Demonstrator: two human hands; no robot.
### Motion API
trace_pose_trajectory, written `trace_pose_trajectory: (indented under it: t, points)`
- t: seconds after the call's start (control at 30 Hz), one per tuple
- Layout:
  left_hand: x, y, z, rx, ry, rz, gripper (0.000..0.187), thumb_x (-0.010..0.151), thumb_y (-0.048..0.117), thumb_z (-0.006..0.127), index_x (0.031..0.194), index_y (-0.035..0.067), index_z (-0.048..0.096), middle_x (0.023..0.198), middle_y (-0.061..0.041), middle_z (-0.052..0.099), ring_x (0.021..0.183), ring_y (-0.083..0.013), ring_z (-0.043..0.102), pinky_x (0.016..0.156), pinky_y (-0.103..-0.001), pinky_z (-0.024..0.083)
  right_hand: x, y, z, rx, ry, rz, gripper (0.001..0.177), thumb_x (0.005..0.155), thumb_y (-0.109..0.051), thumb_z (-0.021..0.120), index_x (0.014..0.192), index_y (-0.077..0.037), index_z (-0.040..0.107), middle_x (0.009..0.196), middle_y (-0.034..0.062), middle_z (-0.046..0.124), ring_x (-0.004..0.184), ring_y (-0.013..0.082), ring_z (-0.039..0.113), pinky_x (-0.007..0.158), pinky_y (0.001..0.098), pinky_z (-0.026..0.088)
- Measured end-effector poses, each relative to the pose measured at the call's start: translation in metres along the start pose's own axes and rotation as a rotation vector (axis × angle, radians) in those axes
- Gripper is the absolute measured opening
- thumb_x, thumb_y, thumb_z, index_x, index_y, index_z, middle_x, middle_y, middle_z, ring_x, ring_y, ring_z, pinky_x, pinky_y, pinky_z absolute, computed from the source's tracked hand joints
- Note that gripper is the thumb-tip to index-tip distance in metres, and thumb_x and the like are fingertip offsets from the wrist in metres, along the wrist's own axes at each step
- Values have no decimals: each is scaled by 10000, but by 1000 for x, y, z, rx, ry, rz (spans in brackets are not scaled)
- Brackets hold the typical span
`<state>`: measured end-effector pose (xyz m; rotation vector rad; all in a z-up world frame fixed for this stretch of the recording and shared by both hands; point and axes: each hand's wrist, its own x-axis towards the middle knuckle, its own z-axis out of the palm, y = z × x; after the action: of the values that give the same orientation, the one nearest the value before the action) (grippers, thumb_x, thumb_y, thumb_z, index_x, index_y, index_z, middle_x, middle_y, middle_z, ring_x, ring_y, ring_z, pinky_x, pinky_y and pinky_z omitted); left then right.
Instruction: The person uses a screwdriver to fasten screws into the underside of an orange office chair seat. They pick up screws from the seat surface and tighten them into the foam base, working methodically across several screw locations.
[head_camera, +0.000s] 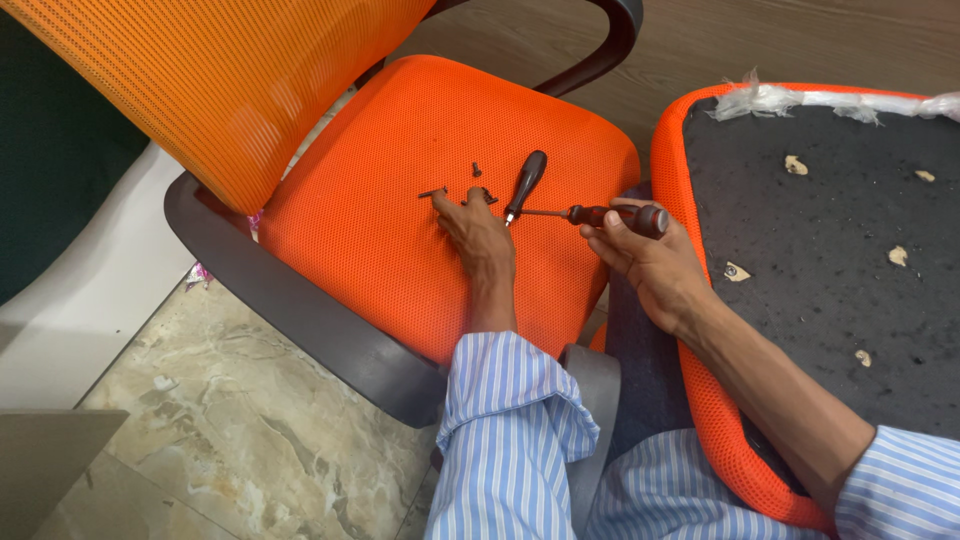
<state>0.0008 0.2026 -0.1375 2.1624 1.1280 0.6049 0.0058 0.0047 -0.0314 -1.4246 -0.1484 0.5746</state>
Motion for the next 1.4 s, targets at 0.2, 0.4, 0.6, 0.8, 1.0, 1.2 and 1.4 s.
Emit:
trace_pose_trajectory:
  t: [0.2, 0.4, 0.6, 0.8, 1.0, 1.2, 1.4]
  points:
    - [7, 24, -23, -344, -202, -280, 427, 956, 20, 580, 1381, 2, 541, 1139, -254, 725, 950, -352, 793, 801, -402, 636, 2, 1, -6, 23, -49, -130, 379, 1015, -255, 573, 1299, -12, 511, 1225, 141, 622, 1101, 205, 676, 989, 322, 613]
    - [4, 49, -19, -419, -128, 59, 285, 853, -11, 711, 1129, 44, 755, 1066, -147, 766, 944, -269, 753, 816, -356, 601, -2, -8, -13, -59, 36, -181, 420, 986, -303, 594, 1303, -45, 500, 1225, 116, 620, 1113, 217, 671, 948, 415, 625]
    - [-4, 81, -14, -695, -268, 181, 314, 869, -45, 665, 1140, 70, 773, 978, -76, 805, 832, -152, 772, 776, -297, 627, -3, -21, -34, 137, 4, -302, 362, 1035, -424, 528, 1199, -106, 476, 1192, 82, 576, 1150, 259, 657, 965, 466, 608]
    - [-25, 130, -19, -775, -474, 354, 311, 903, 1, 659, 1184, 99, 751, 869, -36, 768, 723, -105, 729, 705, -272, 625, -3, -33, -84, 386, 25, -392, 374, 1086, -450, 469, 1219, -108, 400, 1173, 118, 578, 1103, 350, 702, 977, 529, 638]
    - [-62, 183, 15, -776, -598, 485, 250, 914, 43, 715, 1158, 64, 768, 859, -80, 797, 710, -130, 708, 685, -272, 603, -7, -41, -151, 238, 119, -526, 530, 1052, -95, 666, 1375, -214, 263, 1291, 94, 558, 1217, 318, 690, 1046, 494, 640]
    - [-114, 211, 57, -910, -623, 455, 214, 903, 27, 715, 1108, 48, 771, 893, -90, 803, 767, -129, 744, 696, -273, 601, -22, -36, -216, 251, 319, -642, 529, 1179, -155, 631, 1516, -211, 227, 1377, 74, 580, 1161, 276, 711, 981, 508, 666]
    - [-140, 203, 70, -837, -594, 523, 239, 859, -8, 736, 1087, 52, 774, 941, -128, 796, 863, -176, 783, 758, -292, 604, -28, -23, -243, 171, 347, -812, 582, 1231, -145, 607, 1566, -235, 139, 1291, 62, 584, 1116, 193, 659, 988, 495, 687]
